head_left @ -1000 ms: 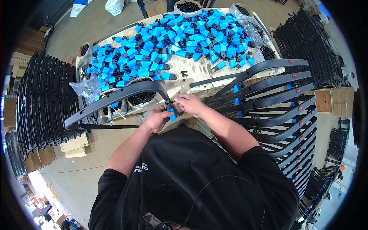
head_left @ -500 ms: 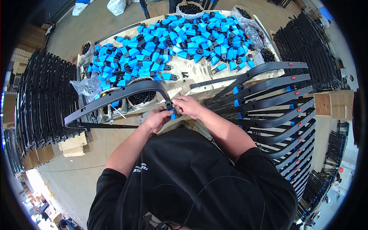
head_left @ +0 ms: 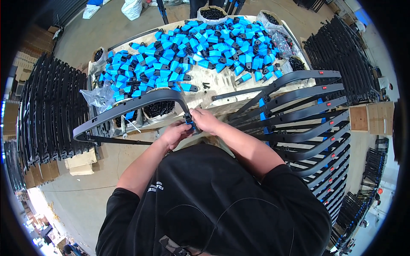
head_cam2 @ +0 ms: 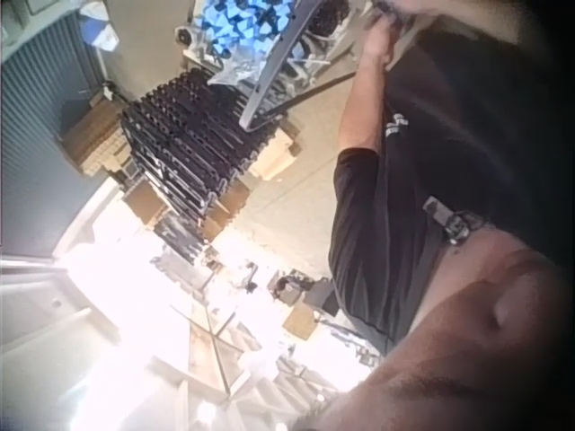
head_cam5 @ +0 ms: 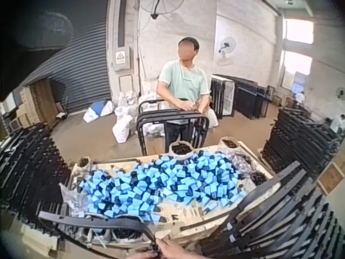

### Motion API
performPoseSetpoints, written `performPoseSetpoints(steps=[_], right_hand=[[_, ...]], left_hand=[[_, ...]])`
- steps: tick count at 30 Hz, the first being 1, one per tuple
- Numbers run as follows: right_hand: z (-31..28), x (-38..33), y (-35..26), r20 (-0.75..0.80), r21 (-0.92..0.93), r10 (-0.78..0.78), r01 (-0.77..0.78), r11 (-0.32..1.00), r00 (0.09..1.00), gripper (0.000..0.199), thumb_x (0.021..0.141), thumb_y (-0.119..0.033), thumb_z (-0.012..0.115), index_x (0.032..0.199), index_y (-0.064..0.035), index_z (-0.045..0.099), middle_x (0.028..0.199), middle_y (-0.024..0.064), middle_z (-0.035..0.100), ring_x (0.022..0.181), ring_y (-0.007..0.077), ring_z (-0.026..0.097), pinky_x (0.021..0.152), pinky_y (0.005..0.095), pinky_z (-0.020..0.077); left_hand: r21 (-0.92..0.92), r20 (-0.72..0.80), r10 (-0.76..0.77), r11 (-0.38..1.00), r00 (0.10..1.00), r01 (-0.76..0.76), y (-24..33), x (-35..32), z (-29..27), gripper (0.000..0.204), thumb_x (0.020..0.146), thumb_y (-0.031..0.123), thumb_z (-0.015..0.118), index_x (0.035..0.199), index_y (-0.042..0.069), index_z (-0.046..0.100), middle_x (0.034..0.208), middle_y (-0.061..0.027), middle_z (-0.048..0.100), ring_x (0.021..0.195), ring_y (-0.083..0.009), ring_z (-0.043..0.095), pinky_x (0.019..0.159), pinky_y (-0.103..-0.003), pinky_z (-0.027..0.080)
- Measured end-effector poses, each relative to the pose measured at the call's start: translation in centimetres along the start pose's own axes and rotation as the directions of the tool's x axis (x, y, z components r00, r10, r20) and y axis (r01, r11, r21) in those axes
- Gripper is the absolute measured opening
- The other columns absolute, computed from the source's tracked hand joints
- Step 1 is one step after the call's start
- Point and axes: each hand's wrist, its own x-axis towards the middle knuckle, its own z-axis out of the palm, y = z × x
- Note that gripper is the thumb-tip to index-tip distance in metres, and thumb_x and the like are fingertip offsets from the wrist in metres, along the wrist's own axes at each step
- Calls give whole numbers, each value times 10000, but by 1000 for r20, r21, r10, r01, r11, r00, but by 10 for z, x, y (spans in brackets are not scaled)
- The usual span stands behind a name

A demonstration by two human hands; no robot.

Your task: The recorder is assembling metal furniture frames by attaching plastic components and tightening fasteners with a tool.

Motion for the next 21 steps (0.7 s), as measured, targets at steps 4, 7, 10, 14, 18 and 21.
performPoseSetpoints(steps=[4,7,10,14,18,21], right_hand=[[-28,-21,-21,414,533,224,-434,726,882,574,1049,-570,380,1013,-57,634,848,63,638,769,203,606,706,391,482],[-31,-41,-33,532,695,69,-481,534,844,679,1031,-651,327,1070,-45,630,904,92,670,840,236,661,761,434,532],[-26,-53,-49,541,750,-17,-473,462,841,676,1028,-651,339,1112,-47,630,967,85,680,887,239,664,805,445,540],[-15,-51,-41,534,752,-40,-452,480,845,664,1031,-647,346,1146,-56,627,1022,64,677,918,219,661,825,431,542],[-10,-52,-37,556,706,-91,-412,576,826,602,1042,-622,364,1157,-94,628,992,34,663,891,175,648,793,384,545],[-9,-56,-39,560,682,-60,-419,599,826,569,1046,-611,374,1165,-115,626,970,20,648,878,153,630,738,341,531]], left_hand=[[610,-248,302,787,921,-94,7,-19,7,392,913,175,705,1225,-37,603,1100,-140,686,954,-223,692,848,-342,567],[829,-155,554,524,818,-197,26,-49,30,342,876,190,723,1146,-13,669,1048,-137,686,864,-243,683,791,-356,560],[871,208,673,203,710,-447,43,-66,48,320,854,184,735,1135,39,688,1006,-130,676,866,-286,662,792,-391,545],[845,465,651,-124,600,-520,43,-65,51,283,829,147,736,1094,56,701,979,-134,660,919,-342,636,839,-419,525],[890,340,570,61,748,-451,38,-64,48,185,841,89,727,1013,32,692,993,-134,680,937,-340,645,838,-413,525],[886,376,551,23,745,-464,38,-68,49,188,847,86,723,1017,18,684,987,-139,682,946,-329,650,847,-412,528]])
